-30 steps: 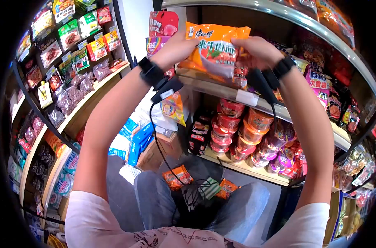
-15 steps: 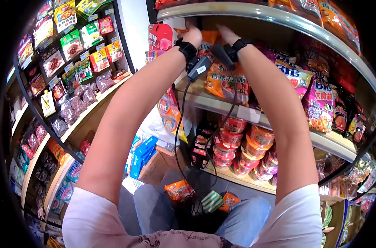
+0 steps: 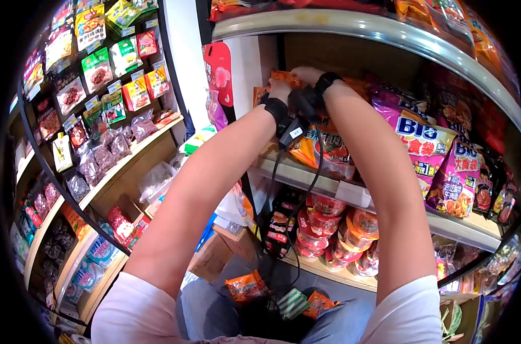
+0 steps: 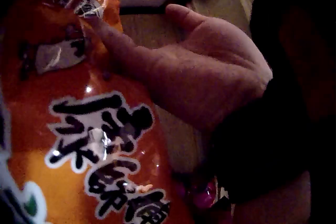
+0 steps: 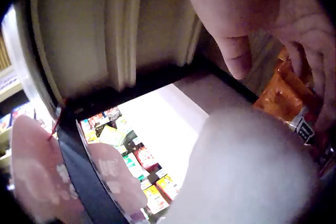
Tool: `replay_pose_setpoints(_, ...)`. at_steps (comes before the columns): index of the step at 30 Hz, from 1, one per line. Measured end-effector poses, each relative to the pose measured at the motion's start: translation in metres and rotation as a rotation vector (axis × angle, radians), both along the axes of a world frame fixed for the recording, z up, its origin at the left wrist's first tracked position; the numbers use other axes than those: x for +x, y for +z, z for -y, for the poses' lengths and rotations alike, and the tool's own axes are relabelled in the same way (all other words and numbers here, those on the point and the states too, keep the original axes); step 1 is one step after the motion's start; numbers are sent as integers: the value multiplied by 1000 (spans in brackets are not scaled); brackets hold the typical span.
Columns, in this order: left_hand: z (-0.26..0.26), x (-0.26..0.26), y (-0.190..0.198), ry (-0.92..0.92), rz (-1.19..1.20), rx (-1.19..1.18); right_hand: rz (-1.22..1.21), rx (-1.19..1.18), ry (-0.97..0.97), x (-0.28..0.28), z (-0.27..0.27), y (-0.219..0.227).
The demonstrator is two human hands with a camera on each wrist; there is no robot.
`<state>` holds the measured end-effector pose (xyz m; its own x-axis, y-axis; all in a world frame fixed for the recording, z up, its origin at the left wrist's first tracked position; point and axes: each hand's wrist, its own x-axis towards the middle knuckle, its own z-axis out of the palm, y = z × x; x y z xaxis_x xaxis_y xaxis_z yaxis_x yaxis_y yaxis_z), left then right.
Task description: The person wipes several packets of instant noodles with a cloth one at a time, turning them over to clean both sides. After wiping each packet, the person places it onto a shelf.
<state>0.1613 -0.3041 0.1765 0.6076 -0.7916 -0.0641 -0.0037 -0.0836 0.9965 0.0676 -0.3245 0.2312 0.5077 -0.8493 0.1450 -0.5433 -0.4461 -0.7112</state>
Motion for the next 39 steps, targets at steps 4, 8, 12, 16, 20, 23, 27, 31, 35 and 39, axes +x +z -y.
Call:
replay_pose_setpoints(4,-10,14,-3,-247,-55,-24,266,234,-23,-5,0,-1)
replay_pose_setpoints(8,16,28,-13,-217,917,26,234,304,32,-6,25,-1)
replay_pose_setpoints(12,-48,36,6,-228,678,173,189,313,-48,3,-3,0)
replay_pose_setpoints(16,30,45,-38,-134,778,116,110,-99,-218,23,-27,-7)
replay_pose_setpoints(20,81,47,-56,-140,944,139,-5,-236,-214,35,-16,-2)
replay_pose_setpoints(23,38,39,-43,-323,1040,421,76,-125,-309,41,-35,-6)
replay_pose_setpoints(27,28,21,-35,-291,1004,340,-61,-582,-348,24,3,-14)
replay_pose_setpoints(31,44,23,-42,-334,414,157,-212,-248,-364,19,-12,2)
replay_pose_setpoints(35,72,13,-52,-38,796,-91,-39,-195,-459,14,19,-3)
replay_pose_setpoints(39,46,19,-40,-169,230,-151,11,-206,-423,2,27,-3)
